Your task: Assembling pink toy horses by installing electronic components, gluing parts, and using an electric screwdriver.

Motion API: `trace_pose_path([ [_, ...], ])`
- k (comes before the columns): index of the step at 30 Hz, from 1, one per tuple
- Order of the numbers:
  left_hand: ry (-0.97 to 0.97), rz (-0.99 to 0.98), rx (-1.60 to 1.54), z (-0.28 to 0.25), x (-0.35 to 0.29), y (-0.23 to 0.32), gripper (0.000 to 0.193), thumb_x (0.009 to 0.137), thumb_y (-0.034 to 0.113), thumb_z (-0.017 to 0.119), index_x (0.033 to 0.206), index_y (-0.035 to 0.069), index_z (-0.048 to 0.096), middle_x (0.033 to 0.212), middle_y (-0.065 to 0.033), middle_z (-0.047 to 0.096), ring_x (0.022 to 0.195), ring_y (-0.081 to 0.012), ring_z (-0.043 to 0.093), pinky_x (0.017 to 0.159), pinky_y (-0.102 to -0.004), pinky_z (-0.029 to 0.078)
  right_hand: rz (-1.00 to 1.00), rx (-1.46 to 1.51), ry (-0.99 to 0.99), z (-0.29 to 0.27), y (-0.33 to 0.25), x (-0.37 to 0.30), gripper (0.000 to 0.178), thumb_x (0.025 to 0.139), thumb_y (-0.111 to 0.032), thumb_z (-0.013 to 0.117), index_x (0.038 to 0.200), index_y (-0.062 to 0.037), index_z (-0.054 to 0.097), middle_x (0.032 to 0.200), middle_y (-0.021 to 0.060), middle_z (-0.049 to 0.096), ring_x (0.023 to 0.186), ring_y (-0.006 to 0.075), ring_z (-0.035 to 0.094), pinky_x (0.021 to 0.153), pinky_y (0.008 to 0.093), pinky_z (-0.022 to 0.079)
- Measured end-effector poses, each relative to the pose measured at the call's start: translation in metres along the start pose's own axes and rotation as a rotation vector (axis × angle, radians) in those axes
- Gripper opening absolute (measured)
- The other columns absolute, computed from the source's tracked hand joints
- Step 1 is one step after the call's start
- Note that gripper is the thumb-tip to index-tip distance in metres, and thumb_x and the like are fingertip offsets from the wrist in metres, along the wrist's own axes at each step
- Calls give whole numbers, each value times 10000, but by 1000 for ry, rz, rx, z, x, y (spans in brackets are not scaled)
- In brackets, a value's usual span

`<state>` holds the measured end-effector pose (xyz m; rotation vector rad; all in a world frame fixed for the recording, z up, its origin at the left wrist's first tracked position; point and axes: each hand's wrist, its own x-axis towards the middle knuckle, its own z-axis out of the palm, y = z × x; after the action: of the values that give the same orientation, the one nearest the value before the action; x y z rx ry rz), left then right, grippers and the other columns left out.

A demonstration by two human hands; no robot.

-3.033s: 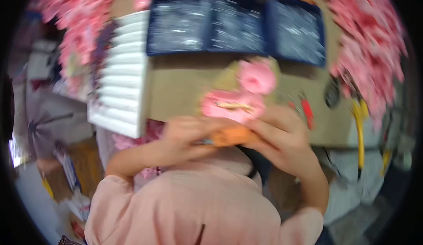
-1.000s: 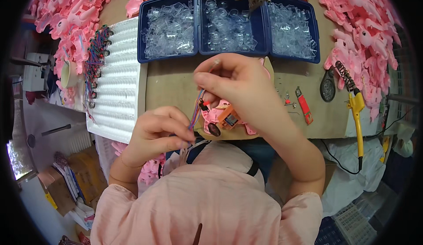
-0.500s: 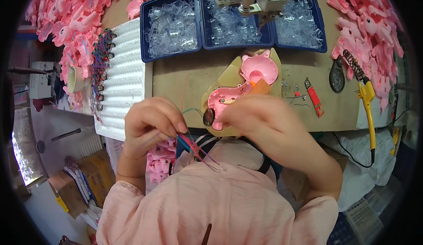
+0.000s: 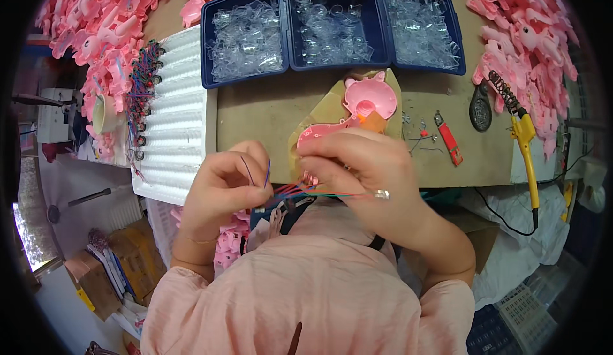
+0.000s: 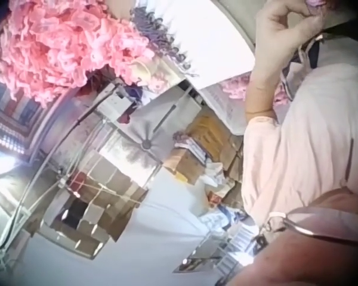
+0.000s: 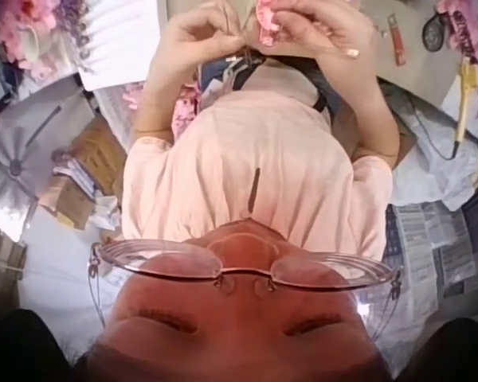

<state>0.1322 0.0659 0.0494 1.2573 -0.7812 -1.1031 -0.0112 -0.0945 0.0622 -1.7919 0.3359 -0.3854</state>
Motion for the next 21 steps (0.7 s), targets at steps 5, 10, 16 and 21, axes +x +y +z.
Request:
trace_pose_path([
  [5, -110, -260, -311, -5, 2, 1, 84, 772, 4, 651, 835, 10, 595, 882, -55, 585, 779, -131, 555, 733, -235, 442, 362, 47, -197, -5, -23, 19, 77, 764, -27, 641, 774, 47, 624, 687, 36, 604, 621, 73, 555, 545, 208, 425],
  [10, -13, 186, 145, -2, 0, -8, 67, 815, 25, 615, 864, 4, 575, 891, -70, 594, 776, -117, 549, 666, -236, 449, 522, 438, -359, -4, -15, 27, 77, 785, -36, 633, 802, 38, 617, 708, 33, 606, 628, 63, 554, 552, 199, 430],
  [16, -65, 30, -234, 6, 0, -18, 85, 869, 73, 550, 913, 43, 484, 854, -80, 570, 776, -145, 552, 713, -249, 446, 449, 449, -293, 0, 0, 19, 70, 802, -17, 609, 832, 46, 611, 735, 47, 610, 641, 79, 580, 571, 199, 463],
  [21, -219, -274, -777, 1, 7, -27, 123, 931, 142, 483, 1017, 68, 436, 873, -58, 575, 796, -102, 553, 710, -223, 445, 518, 503, -149, 0, -6, 15, 101, 834, -67, 594, 831, 34, 604, 744, 63, 613, 602, 87, 582, 540, 200, 468],
])
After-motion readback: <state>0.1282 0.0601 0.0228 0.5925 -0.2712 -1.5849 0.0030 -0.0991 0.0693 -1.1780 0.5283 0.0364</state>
